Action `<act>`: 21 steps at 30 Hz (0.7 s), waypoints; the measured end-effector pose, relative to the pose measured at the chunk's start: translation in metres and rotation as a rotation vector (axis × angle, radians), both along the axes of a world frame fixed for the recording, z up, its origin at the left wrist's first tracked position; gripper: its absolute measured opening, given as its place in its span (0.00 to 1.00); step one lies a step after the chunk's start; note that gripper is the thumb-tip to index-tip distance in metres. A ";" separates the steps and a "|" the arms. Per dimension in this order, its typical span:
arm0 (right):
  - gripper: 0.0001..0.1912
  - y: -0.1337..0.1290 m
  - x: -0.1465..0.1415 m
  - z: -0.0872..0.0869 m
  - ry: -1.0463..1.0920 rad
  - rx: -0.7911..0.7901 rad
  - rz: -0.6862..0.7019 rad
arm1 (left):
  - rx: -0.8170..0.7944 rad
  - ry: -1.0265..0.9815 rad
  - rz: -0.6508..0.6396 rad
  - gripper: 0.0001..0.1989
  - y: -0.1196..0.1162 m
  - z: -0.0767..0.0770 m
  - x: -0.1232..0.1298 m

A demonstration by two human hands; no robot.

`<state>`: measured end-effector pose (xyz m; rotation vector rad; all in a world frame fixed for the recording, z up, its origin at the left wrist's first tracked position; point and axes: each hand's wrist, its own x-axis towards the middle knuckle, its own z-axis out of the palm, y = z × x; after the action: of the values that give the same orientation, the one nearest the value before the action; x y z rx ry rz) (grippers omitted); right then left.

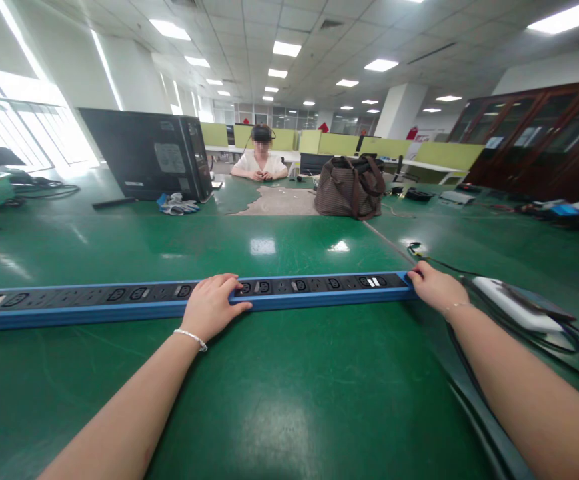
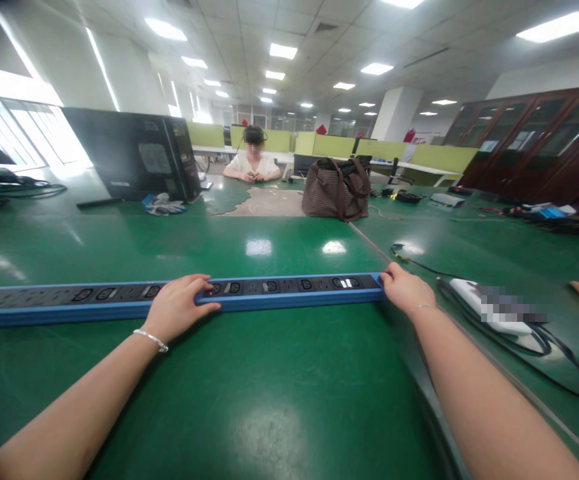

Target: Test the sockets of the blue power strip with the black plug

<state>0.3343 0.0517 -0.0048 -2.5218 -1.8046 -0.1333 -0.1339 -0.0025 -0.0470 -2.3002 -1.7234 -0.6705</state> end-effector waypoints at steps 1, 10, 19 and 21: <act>0.21 0.000 -0.001 0.000 -0.002 0.002 -0.003 | 0.001 -0.002 -0.001 0.18 0.000 0.000 0.000; 0.21 0.001 -0.001 -0.002 -0.009 0.024 -0.014 | -0.014 -0.011 -0.002 0.18 0.000 0.001 0.000; 0.22 -0.003 -0.002 -0.006 0.004 0.063 -0.004 | -0.011 0.000 0.001 0.18 0.000 0.001 0.000; 0.23 -0.003 -0.001 -0.007 0.026 0.071 -0.015 | -0.012 -0.005 0.004 0.18 0.000 0.001 0.000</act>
<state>0.3329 0.0490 -0.0113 -2.4777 -1.7390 -0.1615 -0.1337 -0.0024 -0.0461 -2.3046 -1.7385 -0.6666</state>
